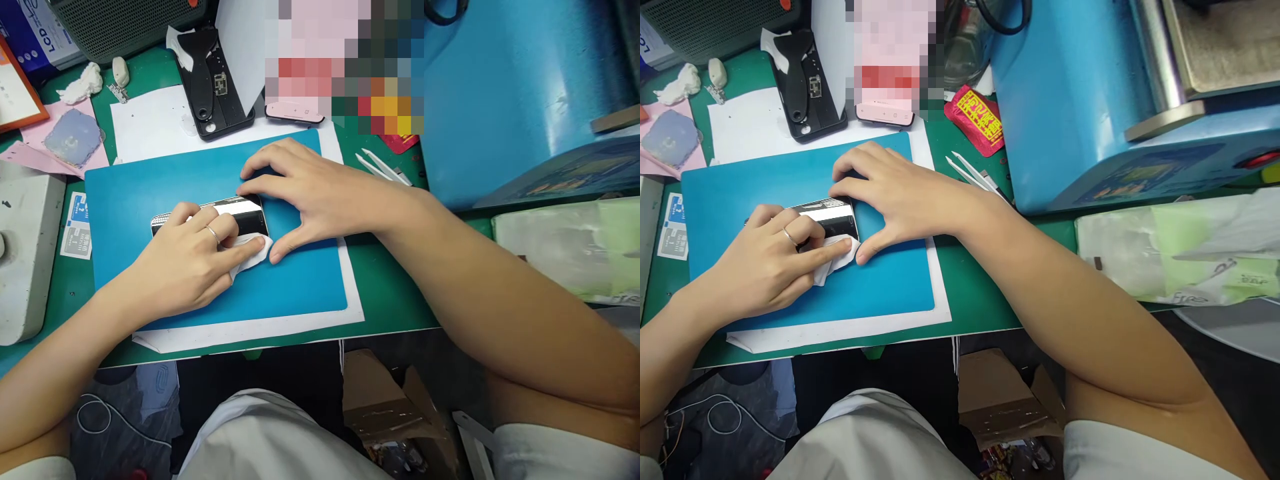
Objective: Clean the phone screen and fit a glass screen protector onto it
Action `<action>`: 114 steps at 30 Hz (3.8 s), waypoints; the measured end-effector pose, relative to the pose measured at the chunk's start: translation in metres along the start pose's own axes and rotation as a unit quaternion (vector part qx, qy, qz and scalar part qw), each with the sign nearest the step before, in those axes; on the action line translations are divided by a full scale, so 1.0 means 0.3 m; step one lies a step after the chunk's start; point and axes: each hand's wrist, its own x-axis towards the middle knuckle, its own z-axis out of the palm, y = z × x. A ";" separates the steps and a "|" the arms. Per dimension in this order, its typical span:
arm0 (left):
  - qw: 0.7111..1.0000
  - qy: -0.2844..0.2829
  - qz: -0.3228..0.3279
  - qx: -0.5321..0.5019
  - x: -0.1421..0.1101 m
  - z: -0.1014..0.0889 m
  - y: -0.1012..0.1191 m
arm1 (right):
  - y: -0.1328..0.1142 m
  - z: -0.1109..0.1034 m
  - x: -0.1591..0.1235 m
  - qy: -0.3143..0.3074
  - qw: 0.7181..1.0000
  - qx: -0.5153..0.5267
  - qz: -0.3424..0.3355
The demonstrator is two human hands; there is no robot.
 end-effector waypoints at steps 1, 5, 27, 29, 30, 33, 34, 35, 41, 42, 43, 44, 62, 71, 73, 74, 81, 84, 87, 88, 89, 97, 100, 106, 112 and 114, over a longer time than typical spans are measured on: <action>1.000 -0.003 -0.003 0.003 0.000 0.003 -0.001 | 0.001 0.001 0.001 0.002 1.000 0.002 0.001; 0.999 -0.007 -0.052 0.004 0.005 0.023 -0.008 | 0.005 0.009 0.005 0.025 1.000 0.010 0.012; 0.986 -0.016 -0.167 -0.023 0.022 0.044 -0.010 | -0.006 0.013 0.015 0.021 0.999 0.020 0.030; 0.984 -0.016 -0.175 -0.017 0.024 0.039 -0.009 | -0.006 0.013 0.014 0.022 0.999 0.019 0.031; 0.984 -0.014 -0.177 -0.013 0.025 0.039 -0.008 | -0.007 0.014 0.014 0.023 0.999 0.018 0.032; 0.987 -0.006 -0.160 0.005 0.027 0.043 0.002 | -0.006 0.015 0.011 0.023 0.999 0.015 0.030; 0.989 -0.002 -0.150 0.011 0.027 0.047 0.005 | -0.006 0.015 0.011 0.024 0.999 0.014 0.029; 0.990 0.003 -0.143 0.015 0.028 0.050 0.007 | -0.006 0.015 0.010 0.025 0.999 0.013 0.027; 0.987 -0.002 -0.159 0.015 0.029 0.048 -0.001 | -0.006 0.013 0.009 0.021 0.999 0.007 0.029; 0.987 -0.008 -0.162 0.013 0.029 0.045 -0.001 | -0.006 0.013 0.010 0.019 0.999 0.008 0.031; 0.987 -0.012 -0.161 0.010 0.029 0.041 0.001 | -0.007 0.012 0.011 0.017 0.999 0.008 0.032; 0.987 -0.015 -0.159 0.004 0.028 0.038 0.003 | -0.007 0.012 0.011 0.016 0.999 0.009 0.033; 0.999 0.017 -0.005 -0.039 0.006 0.016 0.004 | -0.004 0.006 0.004 0.003 1.000 -0.005 0.014; 0.999 0.025 -0.031 -0.037 -0.007 0.023 0.003 | -0.007 0.004 0.005 0.020 0.999 0.017 0.022; 0.998 0.029 -0.032 -0.037 -0.013 0.020 -0.014 | -0.010 0.000 0.004 0.020 0.999 0.021 0.030; 0.998 0.032 -0.028 -0.038 -0.014 0.018 -0.020 | -0.013 -0.002 0.004 0.019 0.999 0.020 0.032; 1.000 0.015 0.004 -0.013 -0.007 0.005 -0.012 | -0.013 -0.007 0.000 0.009 1.000 0.007 0.022; 1.000 0.006 0.001 -0.009 -0.003 0.008 -0.003 | -0.010 -0.009 -0.006 0.002 1.000 0.010 0.013; 1.000 -0.001 -0.005 -0.009 -0.001 0.009 0.002 | -0.011 -0.011 -0.009 -0.006 1.000 0.011 0.007; 1.000 -0.005 -0.007 -0.009 -0.001 0.007 0.003 | -0.012 -0.012 -0.009 -0.010 1.000 0.012 0.008; 1.000 -0.008 -0.008 -0.008 0.000 0.004 0.004 | -0.014 -0.012 -0.009 -0.012 1.000 0.013 0.010; 1.000 -0.005 -0.006 -0.009 -0.001 -0.009 -0.004 | -0.014 -0.006 -0.007 -0.011 1.000 0.021 0.013; 1.000 -0.007 -0.007 -0.019 -0.006 -0.006 -0.010 | -0.014 -0.008 -0.006 -0.010 1.000 0.019 0.014; 0.999 -0.035 -0.023 -0.016 0.007 -0.008 -0.002 | -0.020 -0.018 0.000 -0.025 1.000 0.012 0.009; 0.999 -0.042 -0.029 -0.012 0.001 -0.015 -0.005 | -0.020 -0.019 0.000 -0.020 1.000 0.007 0.007; 0.999 -0.030 -0.030 -0.014 -0.010 -0.018 -0.016 | -0.020 -0.019 -0.001 -0.017 1.000 0.006 0.010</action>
